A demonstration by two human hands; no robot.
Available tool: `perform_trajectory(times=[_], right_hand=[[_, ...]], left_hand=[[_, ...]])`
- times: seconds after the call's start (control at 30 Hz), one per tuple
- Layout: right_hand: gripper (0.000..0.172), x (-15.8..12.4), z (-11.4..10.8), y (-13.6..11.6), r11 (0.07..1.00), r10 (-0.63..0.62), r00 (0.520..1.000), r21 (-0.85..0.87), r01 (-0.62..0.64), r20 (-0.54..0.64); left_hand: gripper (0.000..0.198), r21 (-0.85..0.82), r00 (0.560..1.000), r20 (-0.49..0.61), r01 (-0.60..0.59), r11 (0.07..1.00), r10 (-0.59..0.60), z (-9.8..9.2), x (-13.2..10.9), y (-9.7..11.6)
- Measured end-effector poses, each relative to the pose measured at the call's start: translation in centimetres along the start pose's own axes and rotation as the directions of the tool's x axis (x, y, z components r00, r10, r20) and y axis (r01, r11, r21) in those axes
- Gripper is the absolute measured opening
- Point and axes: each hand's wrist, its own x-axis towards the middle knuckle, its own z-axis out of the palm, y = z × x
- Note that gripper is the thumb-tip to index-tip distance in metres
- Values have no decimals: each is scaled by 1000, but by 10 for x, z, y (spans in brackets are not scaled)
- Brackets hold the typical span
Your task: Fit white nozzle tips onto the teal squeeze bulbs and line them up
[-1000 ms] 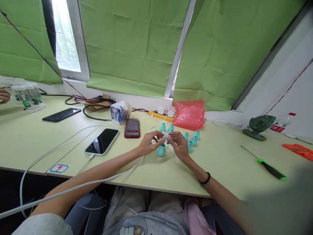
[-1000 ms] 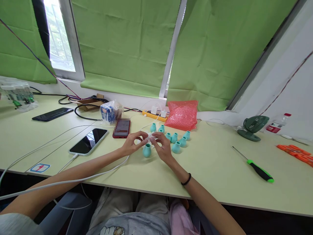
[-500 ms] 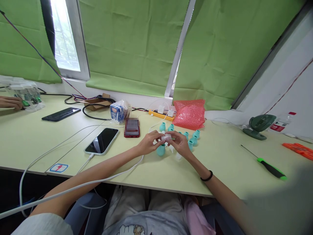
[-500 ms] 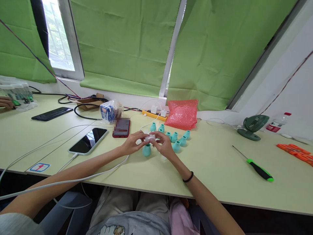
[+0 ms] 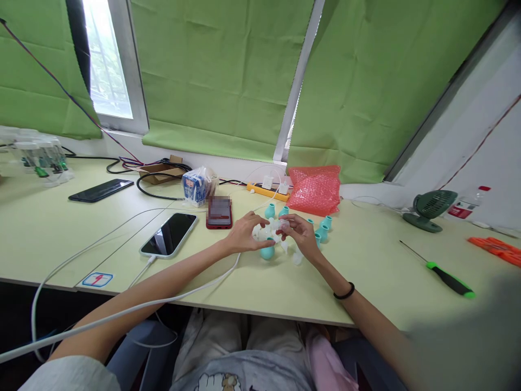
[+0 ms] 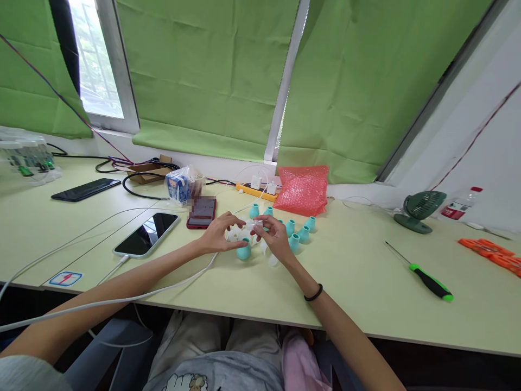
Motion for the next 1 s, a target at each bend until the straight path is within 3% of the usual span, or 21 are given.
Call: perform_trajectory(times=[0.13,0.33,0.47,0.6,0.7,0.8,0.9,1.0], right_hand=[[27,2,-4,0,998,61,996,24,-63,59],[28,1,-3,-2,996,92,990,4,-93,104],[27,1,-1,0,994,108,985,15,-112,137],[24,1,-1,6,993,109,992,34,-111,60],[23,2,-1,10,996,73,997,44,-72,-26],[22,2,1,12,998,44,997,50,-41,-56],[22,1,5,15,997,49,998,57,-46,-38],[23,-1,7,17,998,57,998,31,-57,-10]], left_hand=[[31,43,991,136,-2,999,-4,1,0,-2],[18,-230,996,76,65,971,-49,-3,5,-4],[24,-473,973,149,228,851,-178,-7,8,-9],[21,-578,935,237,354,735,-265,-11,11,-12],[20,-655,928,280,372,658,-245,-14,12,-13],[23,-688,893,402,441,577,-203,-16,11,-13],[19,-667,860,472,491,560,-193,-16,10,-12],[18,-651,860,469,489,580,-200,-15,8,-11]])
